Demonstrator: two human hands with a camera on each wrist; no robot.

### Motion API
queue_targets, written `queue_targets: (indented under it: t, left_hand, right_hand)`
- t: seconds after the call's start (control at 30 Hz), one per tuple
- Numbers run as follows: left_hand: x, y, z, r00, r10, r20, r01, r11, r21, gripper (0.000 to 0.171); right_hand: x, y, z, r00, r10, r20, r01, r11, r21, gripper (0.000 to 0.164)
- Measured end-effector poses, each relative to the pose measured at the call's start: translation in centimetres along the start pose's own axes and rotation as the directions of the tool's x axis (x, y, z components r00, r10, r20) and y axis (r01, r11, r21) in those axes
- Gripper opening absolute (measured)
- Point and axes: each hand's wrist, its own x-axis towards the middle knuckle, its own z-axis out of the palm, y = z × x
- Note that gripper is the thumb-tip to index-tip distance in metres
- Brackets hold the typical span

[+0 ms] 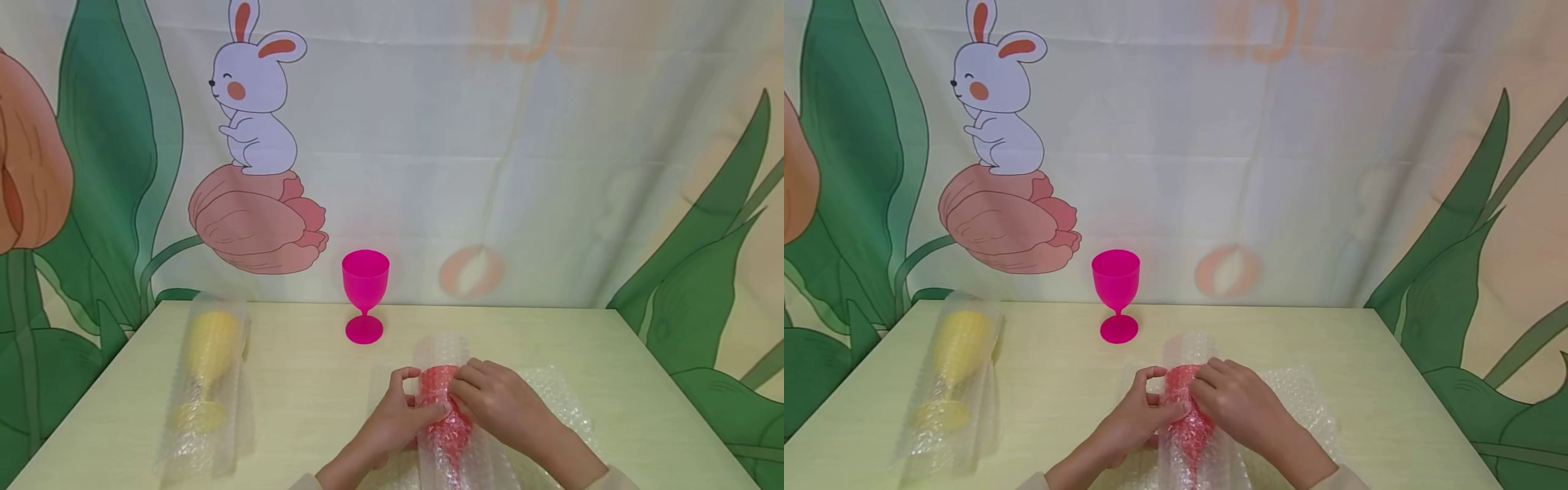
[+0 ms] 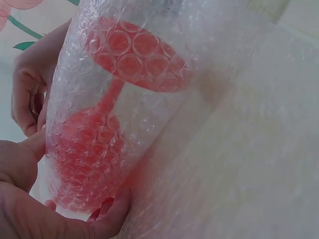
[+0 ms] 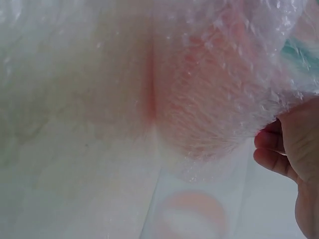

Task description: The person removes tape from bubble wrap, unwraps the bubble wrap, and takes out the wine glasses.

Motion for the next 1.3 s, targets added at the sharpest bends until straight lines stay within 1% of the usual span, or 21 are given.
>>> queue_targets:
  t: [0.17,0.3,0.4,0.5,0.53,0.63,0.77,0.87,0.9,1.07,1.17,1.3]
  left_hand:
    - [0.0,-0.1,0.1,1.0,0.001,-0.008,-0.001,1.0,-0.008,0.078]
    - [-0.1,0.0,0.3,1.0,0.003,-0.005,-0.003,1.0,-0.004,0.079]
    - [-0.3,0.2,0.3,1.0,0.0,0.019,0.0,1.0,-0.023,0.081]
    - [-0.3,0.3,0.4,0.999,-0.011,0.033,0.013,0.999,-0.049,0.08]
    - [-0.3,0.3,0.4,1.0,-0.009,0.029,0.01,0.998,-0.055,0.079]
    - [-0.2,0.0,0.8,1.0,0.01,-0.013,-0.01,0.999,-0.042,0.076]
    - [-0.3,0.0,1.5,0.995,0.075,-0.062,-0.075,0.997,-0.009,0.073]
    - [-0.3,0.2,1.8,0.992,0.099,-0.077,-0.099,0.995,0.003,0.073]
    - [-0.3,0.3,1.9,0.992,0.094,-0.083,-0.094,0.996,0.01,0.074]
    - [0.0,0.5,2.1,0.991,0.061,-0.118,-0.057,0.998,0.037,0.076]
    - [0.0,0.6,2.4,0.989,0.054,-0.136,-0.049,0.998,0.039,0.076]
    - [0.1,1.0,2.8,0.987,0.042,-0.155,-0.032,0.997,0.065,0.076]
  right_hand:
    - [0.1,0.2,0.3,1.0,0.013,-0.008,-0.013,1.0,0.019,0.021]
    - [0.0,0.3,0.5,0.998,0.061,-0.018,-0.059,0.996,0.068,0.017]
    - [-0.1,0.4,0.6,0.994,0.109,-0.016,-0.107,0.989,0.1,0.018]
    - [-0.3,0.4,0.6,0.99,0.143,-0.022,-0.14,0.984,0.107,0.019]
    - [-0.4,0.4,0.7,0.988,0.15,-0.027,-0.146,0.983,0.108,0.021]
    - [-0.6,0.4,0.8,0.987,0.156,-0.039,-0.151,0.982,0.109,0.018]
    - [-0.9,0.3,0.8,0.982,0.182,-0.053,-0.175,0.977,0.12,0.017]
    - [-1.3,0.3,0.7,0.976,0.209,-0.06,-0.199,0.97,0.136,0.02]
    - [-1.4,0.3,0.7,0.975,0.213,-0.062,-0.203,0.969,0.142,0.019]
    - [-1.7,0.4,0.6,0.972,0.228,-0.054,-0.215,0.961,0.172,0.004]
    - [-1.9,0.4,0.6,0.965,0.258,-0.049,-0.244,0.951,0.192,0.004]
    - [-2.2,0.3,0.6,0.95,0.309,-0.042,-0.295,0.933,0.207,0.016]
